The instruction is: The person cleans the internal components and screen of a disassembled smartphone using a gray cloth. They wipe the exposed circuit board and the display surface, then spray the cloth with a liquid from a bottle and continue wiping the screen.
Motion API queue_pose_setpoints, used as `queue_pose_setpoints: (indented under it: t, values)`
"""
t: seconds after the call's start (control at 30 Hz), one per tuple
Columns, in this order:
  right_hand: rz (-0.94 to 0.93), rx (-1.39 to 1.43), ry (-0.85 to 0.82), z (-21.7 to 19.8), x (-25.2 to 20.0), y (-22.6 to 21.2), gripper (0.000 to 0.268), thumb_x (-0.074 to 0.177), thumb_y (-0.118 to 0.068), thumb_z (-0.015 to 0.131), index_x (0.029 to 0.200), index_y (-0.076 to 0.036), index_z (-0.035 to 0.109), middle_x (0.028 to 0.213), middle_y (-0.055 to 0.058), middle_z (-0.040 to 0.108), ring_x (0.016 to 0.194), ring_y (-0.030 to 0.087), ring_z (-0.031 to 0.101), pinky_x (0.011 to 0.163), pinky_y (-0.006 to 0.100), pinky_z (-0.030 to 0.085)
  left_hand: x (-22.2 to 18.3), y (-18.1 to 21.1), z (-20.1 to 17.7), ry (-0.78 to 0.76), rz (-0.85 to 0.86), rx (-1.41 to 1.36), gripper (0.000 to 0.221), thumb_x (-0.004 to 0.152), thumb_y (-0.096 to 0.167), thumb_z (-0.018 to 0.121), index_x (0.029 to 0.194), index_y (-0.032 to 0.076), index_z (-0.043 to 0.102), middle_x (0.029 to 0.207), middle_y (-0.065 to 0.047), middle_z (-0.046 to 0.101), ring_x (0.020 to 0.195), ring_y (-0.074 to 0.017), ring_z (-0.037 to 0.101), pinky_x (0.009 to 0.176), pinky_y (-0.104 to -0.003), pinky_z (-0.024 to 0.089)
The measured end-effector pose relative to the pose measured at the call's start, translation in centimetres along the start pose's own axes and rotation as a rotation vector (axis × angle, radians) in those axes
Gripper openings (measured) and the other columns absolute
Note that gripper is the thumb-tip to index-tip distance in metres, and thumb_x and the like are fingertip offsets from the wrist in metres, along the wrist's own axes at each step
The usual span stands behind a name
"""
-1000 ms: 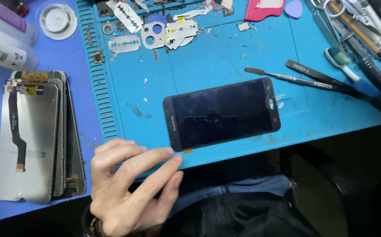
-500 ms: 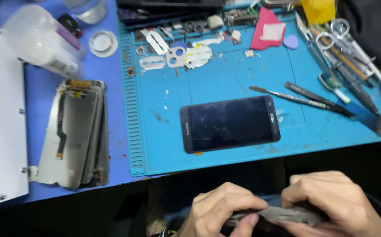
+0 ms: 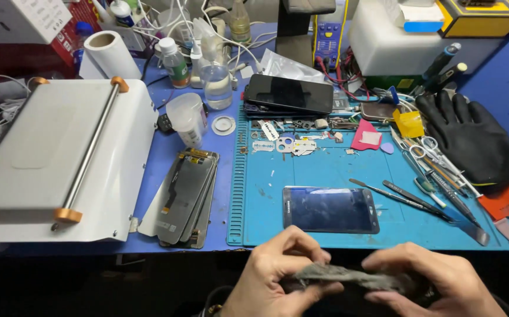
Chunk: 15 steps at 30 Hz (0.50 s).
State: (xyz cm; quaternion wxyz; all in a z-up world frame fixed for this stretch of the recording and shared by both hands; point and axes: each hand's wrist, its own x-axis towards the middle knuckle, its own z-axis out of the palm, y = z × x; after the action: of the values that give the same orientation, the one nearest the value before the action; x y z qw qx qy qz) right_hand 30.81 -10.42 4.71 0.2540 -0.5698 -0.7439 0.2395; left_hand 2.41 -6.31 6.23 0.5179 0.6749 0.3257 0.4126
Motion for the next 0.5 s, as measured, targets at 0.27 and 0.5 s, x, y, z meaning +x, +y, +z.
queue_pose_setpoints:
  t: [0.27,0.5]
  values:
    - [-0.231,-0.131,0.088,-1.4,8.4,-6.4,0.035,0.082,-0.020,0.077,0.117,-0.015,0.071,0.107,-0.002,0.080,0.082,0.008,0.077,0.077,0.022,0.062,-2.8,0.9,-5.4,-0.020,-0.329,-0.395,0.021,0.103,0.028,0.059,0.107,0.007,0.058,0.086,0.000,0.057,0.079,-0.0077,0.057,0.067,-0.023,0.047]
    - [-0.491,-0.415,0.149,-1.6,20.7,-9.7,0.055,0.088,-0.025,0.077,0.132,0.001,0.057,0.126,0.018,0.070,0.115,0.031,0.068,0.097,0.043,0.054,-4.1,2.2,-9.6,-0.087,-0.243,-0.548,0.029,0.099,0.027,0.065,0.104,0.000,0.073,0.096,-0.004,0.073,0.090,-0.0125,0.069,0.082,-0.025,0.056]
